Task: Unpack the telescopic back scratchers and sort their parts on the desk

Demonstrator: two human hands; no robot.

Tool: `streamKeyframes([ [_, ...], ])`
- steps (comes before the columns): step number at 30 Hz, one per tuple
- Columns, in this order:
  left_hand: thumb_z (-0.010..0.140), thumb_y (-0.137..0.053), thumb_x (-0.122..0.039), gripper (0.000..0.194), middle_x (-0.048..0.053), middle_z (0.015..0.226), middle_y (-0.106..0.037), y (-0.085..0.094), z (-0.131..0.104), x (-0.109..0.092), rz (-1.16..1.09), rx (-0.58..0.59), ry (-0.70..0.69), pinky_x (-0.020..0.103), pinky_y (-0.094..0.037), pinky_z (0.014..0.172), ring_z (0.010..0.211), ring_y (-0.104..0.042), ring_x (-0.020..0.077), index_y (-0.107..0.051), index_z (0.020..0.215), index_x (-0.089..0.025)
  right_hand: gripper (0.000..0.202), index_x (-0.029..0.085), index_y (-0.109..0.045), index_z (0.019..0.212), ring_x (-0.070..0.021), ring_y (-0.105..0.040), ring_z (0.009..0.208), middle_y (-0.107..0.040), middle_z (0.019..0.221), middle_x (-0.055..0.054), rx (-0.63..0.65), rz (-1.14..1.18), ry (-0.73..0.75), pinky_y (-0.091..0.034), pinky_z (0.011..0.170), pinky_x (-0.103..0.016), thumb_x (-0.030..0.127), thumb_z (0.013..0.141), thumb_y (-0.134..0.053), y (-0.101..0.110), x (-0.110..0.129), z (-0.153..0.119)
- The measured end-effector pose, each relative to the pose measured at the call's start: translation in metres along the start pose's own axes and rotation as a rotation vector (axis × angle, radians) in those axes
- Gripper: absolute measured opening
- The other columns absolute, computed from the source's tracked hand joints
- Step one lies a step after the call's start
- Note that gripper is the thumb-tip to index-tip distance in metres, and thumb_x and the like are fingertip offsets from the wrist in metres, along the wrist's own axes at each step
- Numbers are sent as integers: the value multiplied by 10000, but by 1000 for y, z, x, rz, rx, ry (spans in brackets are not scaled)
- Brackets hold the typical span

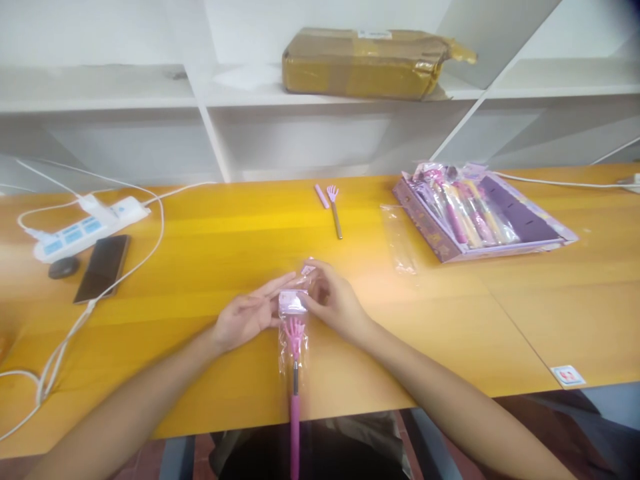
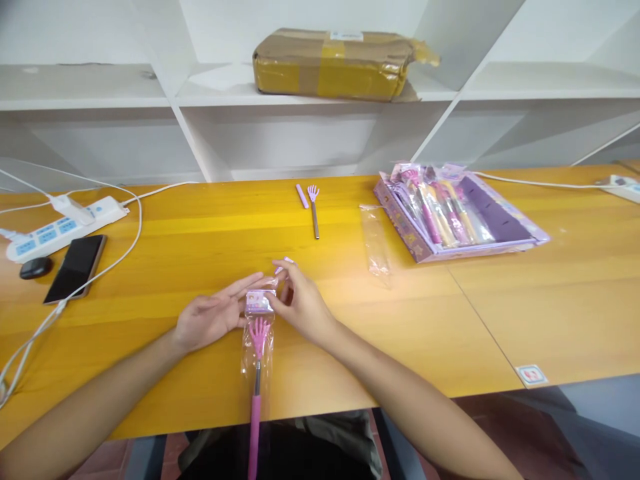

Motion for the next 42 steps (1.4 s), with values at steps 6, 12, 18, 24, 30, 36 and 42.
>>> streamKeyframes([
  [6, 958, -723, -297, 836, 72, 1755, -321, 6, -2, 7, 62, -74, 0, 461, -515, 1055, 1363, -607, 326, -310, 1653, -510, 409, 220, -621, 1364, -114, -564, 601, -669, 866, 7, -78, 41, 28, -497, 566, -245, 216, 965, -710, 10, 1, 5],
  [12, 1006, -717, -334, 456, 172, 1439, -682, 16, 0, 21, 390, -116, 104, 478, -473, 1147, 1334, -647, 320, -659, 1443, -216, 165, 233, -776, 1146, -156, -643, 770, -681, 984, -52, -45, -184, 257, -577, 707, -306, 218, 1038, -652, 18, 23, 7],
  [18, 991, -732, -321, 381, 147, 1387, -723, 18, 1, 21, 402, -150, 37, 502, -455, 1182, 1312, -669, 315, -713, 1353, -202, 215, 242, -769, 1200, -173, -699, 888, -672, 1059, -72, 7, -232, 379, -618, 779, -332, 201, 1066, -606, 9, 25, 1],
  [24, 969, -762, -320, 367, 142, 1317, -752, 21, 1, 20, 381, -192, 17, 479, -476, 1146, 1241, -699, 305, -734, 1316, -203, 201, 237, -773, 1190, -156, -680, 811, -650, 1081, -79, 31, -285, 412, -599, 710, -310, 223, 1068, -613, 9, 33, -2],
  [30, 962, -770, -314, 341, 120, 1276, -762, 24, 0, 21, 375, -228, 14, 490, -461, 1151, 1223, -697, 294, -741, 1290, -223, 195, 236, -754, 1197, -168, -655, 833, -630, 1083, -82, 94, -310, 418, -585, 718, -323, 224, 1073, -604, 6, 34, -2],
  [36, 961, -771, -298, 342, 120, 1266, -765, 27, 0, 24, 353, -218, 3, 449, -479, 1116, 1201, -702, 283, -737, 1290, -211, 179, 224, -743, 1179, -163, -639, 825, -623, 1112, -93, 138, -306, 403, -579, 717, -323, 218, 1062, -607, 6, 36, -3],
  [42, 957, -770, -300, 399, 122, 1353, -729, 26, 0, 25, 327, -212, 14, 408, -481, 1095, 1232, -686, 270, -710, 1342, -216, 163, 219, -756, 1146, -178, -645, 888, -619, 1149, -102, 185, -279, 372, -602, 803, -353, 240, 1042, -633, 8, 41, -4],
])
Point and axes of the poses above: each hand's wrist, its own z-axis towards the middle knuckle, its own y-axis out of the back of the hand, x = y × z, the point moved 7 cm from there along z, towards the middle knuckle
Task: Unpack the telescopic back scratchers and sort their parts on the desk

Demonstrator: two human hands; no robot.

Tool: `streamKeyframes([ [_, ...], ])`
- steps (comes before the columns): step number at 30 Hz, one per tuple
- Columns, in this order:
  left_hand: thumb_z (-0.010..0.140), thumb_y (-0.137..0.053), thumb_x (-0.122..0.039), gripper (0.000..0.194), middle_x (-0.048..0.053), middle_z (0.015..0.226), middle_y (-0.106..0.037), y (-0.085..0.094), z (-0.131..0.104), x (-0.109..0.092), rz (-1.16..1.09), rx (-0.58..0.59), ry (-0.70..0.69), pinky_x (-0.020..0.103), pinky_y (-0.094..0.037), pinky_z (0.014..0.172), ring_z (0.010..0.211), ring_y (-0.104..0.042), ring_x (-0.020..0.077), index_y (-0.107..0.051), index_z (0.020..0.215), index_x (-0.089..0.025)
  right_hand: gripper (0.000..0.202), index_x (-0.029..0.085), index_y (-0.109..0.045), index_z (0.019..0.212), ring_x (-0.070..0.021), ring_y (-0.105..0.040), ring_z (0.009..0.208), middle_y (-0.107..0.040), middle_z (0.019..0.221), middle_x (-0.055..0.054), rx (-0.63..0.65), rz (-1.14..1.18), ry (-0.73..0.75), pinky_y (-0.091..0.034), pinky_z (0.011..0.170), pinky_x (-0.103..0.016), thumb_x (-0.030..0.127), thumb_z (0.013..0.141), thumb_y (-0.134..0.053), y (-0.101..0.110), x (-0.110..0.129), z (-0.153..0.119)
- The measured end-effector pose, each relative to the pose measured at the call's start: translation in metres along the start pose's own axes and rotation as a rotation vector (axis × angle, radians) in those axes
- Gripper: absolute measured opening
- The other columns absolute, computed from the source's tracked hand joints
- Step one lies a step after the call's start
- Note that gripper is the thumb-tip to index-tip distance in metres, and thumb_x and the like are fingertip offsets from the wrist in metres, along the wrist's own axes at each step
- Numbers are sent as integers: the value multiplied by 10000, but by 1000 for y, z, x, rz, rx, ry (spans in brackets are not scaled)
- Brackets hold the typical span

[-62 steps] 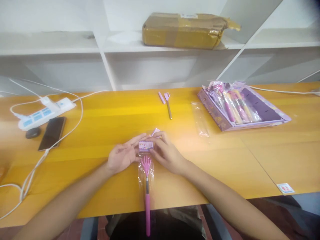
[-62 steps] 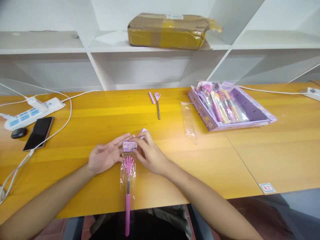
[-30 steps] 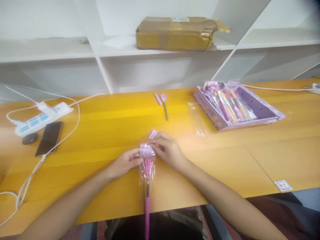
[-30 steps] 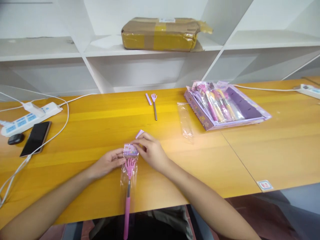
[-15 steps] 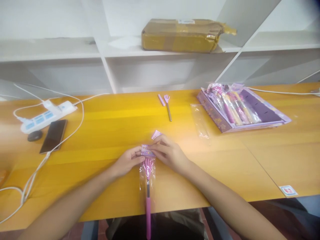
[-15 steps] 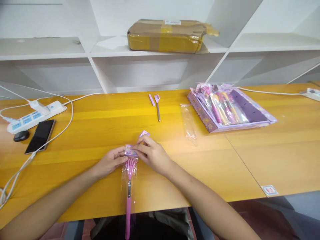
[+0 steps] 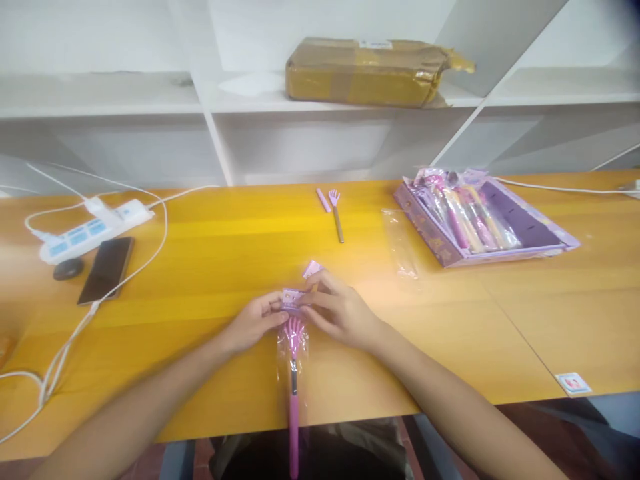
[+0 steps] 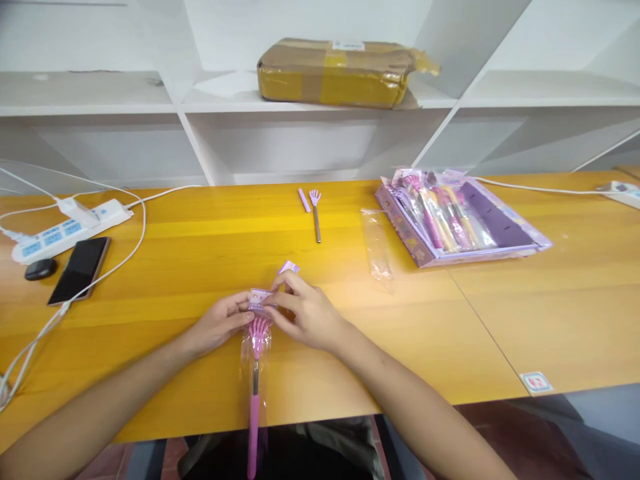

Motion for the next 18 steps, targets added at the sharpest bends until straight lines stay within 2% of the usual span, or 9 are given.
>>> streamKeyframes([
  [4, 958, -771, -372, 406, 134, 1315, -734, 0, 0, 0, -37, -36, 10, 394, -503, 1043, 1186, -692, 267, -714, 1317, -190, 153, 215, -750, 1102, -186, -641, 922, -612, 1129, -95, -1, 39, 5, -585, 816, -356, 230, 1060, -604, -2, 0, 1],
  [8, 934, -804, -415, 363, 85, 1117, -763, 6, 0, 0, 39, -130, 9, 300, -514, 866, 972, -699, 193, -724, 1185, -166, 102, 220, -701, 1110, -162, -620, 860, -593, 1155, -91, -14, 125, -32, -568, 780, -338, 251, 1060, -617, -14, -3, 0],
  [10, 926, -810, -437, 347, 50, 1007, -748, 8, -1, -2, 103, -153, 3, 265, -494, 792, 875, -675, 161, -716, 1107, -156, 123, 223, -638, 1150, -132, -591, 769, -585, 1124, -72, -38, 201, -121, -550, 706, -306, 285, 1044, -647, -22, -10, -3],
  [14, 936, -768, -538, 428, 60, 947, -739, 5, -4, -4, 191, -150, 24, 274, -498, 747, 823, -680, 172, -704, 1056, -132, 364, 244, -498, 1244, -104, -530, 620, -551, 894, 31, -118, 461, -390, -469, 551, -236, 424, 1004, -704, -35, -31, -11],
  [18, 935, -767, -547, 437, 76, 975, -767, 3, -5, -5, 222, -142, 35, 275, -509, 757, 838, -707, 183, -695, 1069, -137, 478, 245, -520, 1257, -95, -493, 527, -539, 770, 77, -7, 637, -535, -377, 469, -222, 507, 942, -767, -49, -36, -15],
])
Point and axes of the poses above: each hand's wrist, its own z-axis towards the middle knuckle, its own y-axis out of the back of the hand, x = y × z, the point moved 7 cm from there along z, towards the middle knuckle
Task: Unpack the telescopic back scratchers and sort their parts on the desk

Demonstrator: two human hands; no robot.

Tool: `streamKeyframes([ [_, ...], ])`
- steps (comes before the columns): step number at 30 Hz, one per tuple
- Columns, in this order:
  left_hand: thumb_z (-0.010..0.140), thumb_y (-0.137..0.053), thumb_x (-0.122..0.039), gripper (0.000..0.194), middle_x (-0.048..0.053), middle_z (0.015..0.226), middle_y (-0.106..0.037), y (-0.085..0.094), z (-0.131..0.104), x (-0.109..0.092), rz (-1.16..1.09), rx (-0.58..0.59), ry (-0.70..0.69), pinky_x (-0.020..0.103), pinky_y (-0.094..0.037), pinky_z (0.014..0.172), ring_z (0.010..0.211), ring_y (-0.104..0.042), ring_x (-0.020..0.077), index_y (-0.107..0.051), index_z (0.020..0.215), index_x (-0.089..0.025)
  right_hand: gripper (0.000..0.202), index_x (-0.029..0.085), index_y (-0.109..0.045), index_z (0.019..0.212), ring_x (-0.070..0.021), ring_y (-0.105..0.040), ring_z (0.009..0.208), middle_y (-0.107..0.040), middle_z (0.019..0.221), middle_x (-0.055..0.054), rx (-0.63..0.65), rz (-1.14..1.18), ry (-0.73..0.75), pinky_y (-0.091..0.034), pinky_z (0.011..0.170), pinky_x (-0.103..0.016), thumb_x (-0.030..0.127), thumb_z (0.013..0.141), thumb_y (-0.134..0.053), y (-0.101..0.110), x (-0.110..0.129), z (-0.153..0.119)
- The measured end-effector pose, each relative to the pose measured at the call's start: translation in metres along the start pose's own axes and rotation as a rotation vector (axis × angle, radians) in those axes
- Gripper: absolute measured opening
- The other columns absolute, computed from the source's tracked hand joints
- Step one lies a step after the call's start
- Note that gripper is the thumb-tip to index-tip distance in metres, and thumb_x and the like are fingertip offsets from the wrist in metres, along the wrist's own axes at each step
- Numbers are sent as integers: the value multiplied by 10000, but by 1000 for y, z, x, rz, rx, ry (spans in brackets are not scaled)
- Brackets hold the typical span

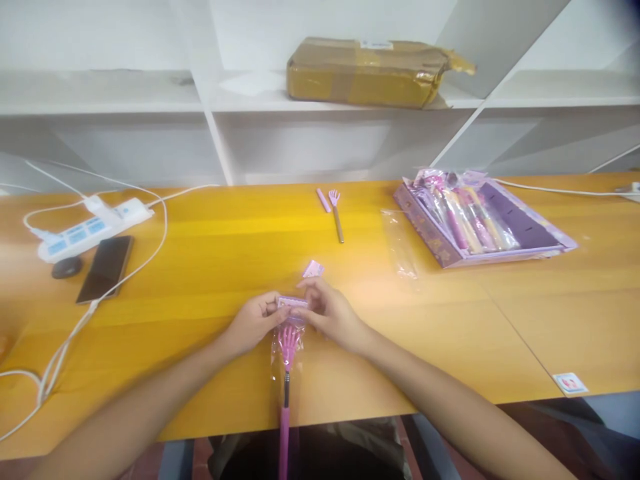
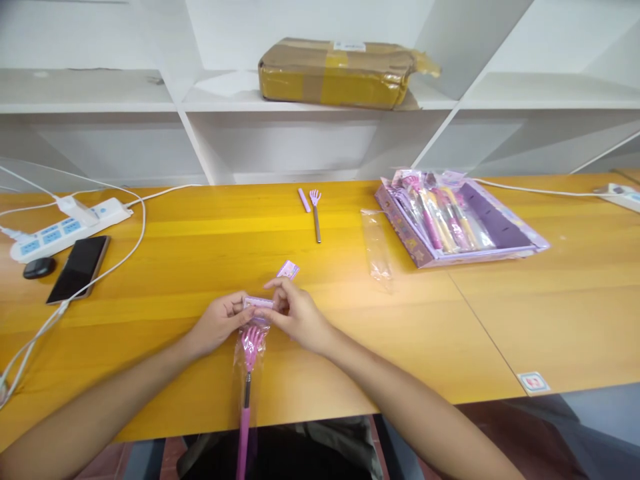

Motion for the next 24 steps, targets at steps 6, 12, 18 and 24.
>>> streamKeyframes([
  [6, 913, -788, -553, 460, 96, 1019, -807, -2, 0, -3, 3, 26, -11, 301, -546, 796, 885, -752, 220, -712, 1112, -146, 470, 240, -570, 1292, -163, -639, 778, -674, 979, -21, 129, 131, -63, -532, 700, -307, 488, 945, -766, -14, 1, 0],
  [12, 934, -763, -552, 466, 96, 983, -811, 0, -1, -1, 20, 10, -33, 310, -556, 788, 844, -753, 217, -720, 1146, -138, 462, 258, -506, 1398, -155, -639, 818, -667, 1021, -20, 244, 232, -32, -534, 766, -313, 440, 1017, -692, -16, 6, 2],
  [18, 946, -753, -543, 456, 92, 981, -808, -3, 2, -3, -6, 48, -35, 306, -559, 786, 832, -750, 207, -711, 1155, -140, 430, 240, -499, 1394, -156, -644, 880, -672, 1080, -40, 287, 251, 28, -529, 801, -304, 428, 1041, -658, -12, 11, 5],
  [24, 960, -745, -505, 472, 127, 1120, -800, -3, 0, -2, -46, 57, -35, 346, -584, 893, 995, -764, 248, -697, 1257, -141, 398, 216, -515, 1391, -172, -661, 1005, -648, 1169, -62, 337, 248, 71, -537, 907, -327, 386, 1053, -639, -8, 11, 9],
])
Point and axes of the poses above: each hand's wrist, its own z-axis towards the middle knuckle, its own y-axis out of the back of the hand, x = y × z, the point moved 7 cm from there along z, towards the middle knuckle
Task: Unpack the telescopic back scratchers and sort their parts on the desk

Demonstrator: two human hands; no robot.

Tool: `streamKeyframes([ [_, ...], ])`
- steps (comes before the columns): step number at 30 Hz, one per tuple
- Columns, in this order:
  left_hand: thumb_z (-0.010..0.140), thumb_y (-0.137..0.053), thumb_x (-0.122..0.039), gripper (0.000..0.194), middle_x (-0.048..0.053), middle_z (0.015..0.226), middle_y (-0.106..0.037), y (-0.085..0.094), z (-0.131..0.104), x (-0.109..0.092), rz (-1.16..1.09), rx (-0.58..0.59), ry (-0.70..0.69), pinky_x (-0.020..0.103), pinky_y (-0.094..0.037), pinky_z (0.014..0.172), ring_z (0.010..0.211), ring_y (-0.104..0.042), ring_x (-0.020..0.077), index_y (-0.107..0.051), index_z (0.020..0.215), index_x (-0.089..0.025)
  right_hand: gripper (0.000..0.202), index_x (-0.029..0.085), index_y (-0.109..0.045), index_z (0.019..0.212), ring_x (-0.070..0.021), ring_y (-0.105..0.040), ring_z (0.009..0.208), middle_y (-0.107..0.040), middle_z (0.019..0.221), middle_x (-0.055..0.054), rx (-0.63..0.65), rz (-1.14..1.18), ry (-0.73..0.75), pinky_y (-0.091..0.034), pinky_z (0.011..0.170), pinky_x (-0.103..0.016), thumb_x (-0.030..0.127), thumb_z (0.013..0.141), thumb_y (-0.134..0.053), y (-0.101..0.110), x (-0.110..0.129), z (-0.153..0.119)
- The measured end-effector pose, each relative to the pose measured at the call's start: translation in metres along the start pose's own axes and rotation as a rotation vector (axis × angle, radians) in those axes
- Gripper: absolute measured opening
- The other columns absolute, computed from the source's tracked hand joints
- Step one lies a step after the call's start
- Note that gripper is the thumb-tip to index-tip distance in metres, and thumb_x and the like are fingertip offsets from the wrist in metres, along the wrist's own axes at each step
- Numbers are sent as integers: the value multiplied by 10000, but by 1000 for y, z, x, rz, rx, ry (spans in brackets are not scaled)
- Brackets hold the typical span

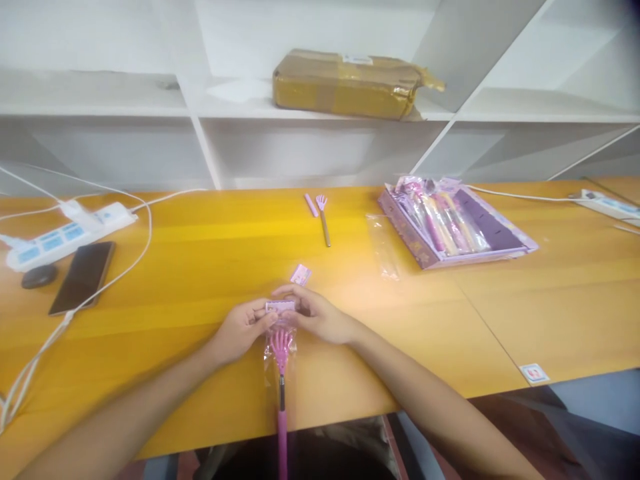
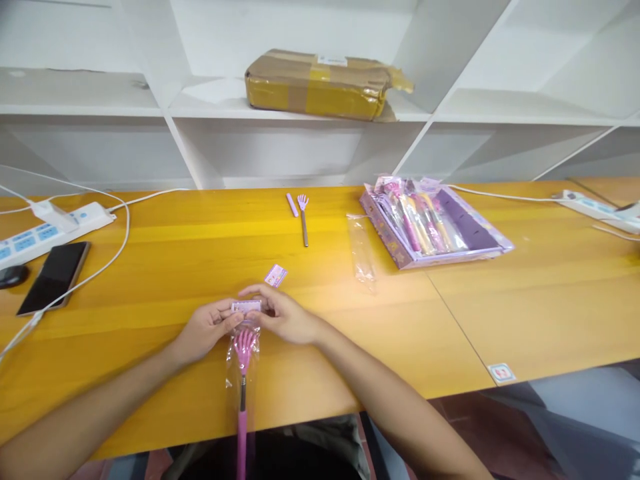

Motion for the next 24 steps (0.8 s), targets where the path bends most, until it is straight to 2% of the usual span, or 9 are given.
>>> streamKeyframes([
  [3, 956, -747, -495, 483, 135, 1191, -782, 2, 1, 1, -23, -19, 14, 368, -581, 938, 1062, -752, 260, -686, 1283, -145, 412, 224, -507, 1401, -170, -655, 935, -653, 1108, -47, -18, -34, -9, -541, 878, -339, 397, 1050, -636, 4, -2, 2],
  [7, 961, -735, -494, 461, 121, 1174, -778, 2, 1, -5, 6, -48, -47, 388, -568, 973, 1051, -745, 255, -689, 1268, -153, 378, 237, -552, 1344, -151, -577, 734, -618, 873, 7, -249, -274, -71, -523, 701, -297, 453, 1045, -633, 11, -4, -1],
  [9, 974, -721, -483, 432, 115, 1157, -778, -2, -3, -8, 59, -57, -84, 387, -571, 958, 1033, -743, 254, -690, 1258, -159, 432, 226, -537, 1350, -125, -521, 595, -574, 776, 35, -335, -276, -126, -470, 554, -256, 536, 1054, -592, 3, -7, -10],
  [12, 999, -698, -452, 371, 106, 1133, -781, -18, -12, -9, 133, -9, -96, 359, -575, 926, 1024, -745, 248, -694, 1235, -166, 553, 215, -494, 1368, -113, -524, 498, -606, 764, 32, -308, -87, -230, -428, 419, -228, 649, 1034, -567, -29, -15, -35],
  [14, 1003, -700, -431, 338, 107, 1129, -784, -34, -20, -7, 128, 59, -74, 351, -579, 922, 1033, -752, 247, -698, 1214, -166, 546, 222, -497, 1334, -123, -577, 534, -657, 817, 7, -258, 8, -282, -470, 420, -224, 646, 1011, -614, -56, -20, -59],
  [17, 983, -732, -412, 328, 119, 1148, -786, -50, -27, -7, 79, 93, -65, 362, -586, 941, 1051, -759, 251, -698, 1191, -160, 529, 233, -506, 1274, -107, -542, 504, -606, 745, 51, -274, 66, -368, -478, 408, -211, 592, 953, -724, -88, -29, -96],
  [20, 958, -760, -410, 336, 126, 1145, -787, -52, -28, -10, 83, 54, -100, 374, -580, 970, 1059, -758, 249, -701, 1165, -152, 474, 207, -580, 1146, -92, -522, 491, -549, 701, 69, -285, 45, -416, -448, 399, -191, 548, 895, -792, -113, -40, -121],
  [24, 900, -825, -427, 408, 108, 1111, -774, -48, -27, -12, 37, 24, -128, 336, -593, 887, 1014, -750, 238, -681, 1173, -159, 455, 164, -666, 984, -72, -508, 533, -662, 796, -2, -292, 82, -426, -397, 447, -180, 581, 865, -807, -130, -52, -132],
])
Point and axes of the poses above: each hand's wrist, its own z-axis towards the middle knuckle, its own y-axis out of the back of the hand, x = y × z, the point moved 7 cm from there along z, towards the middle knuckle
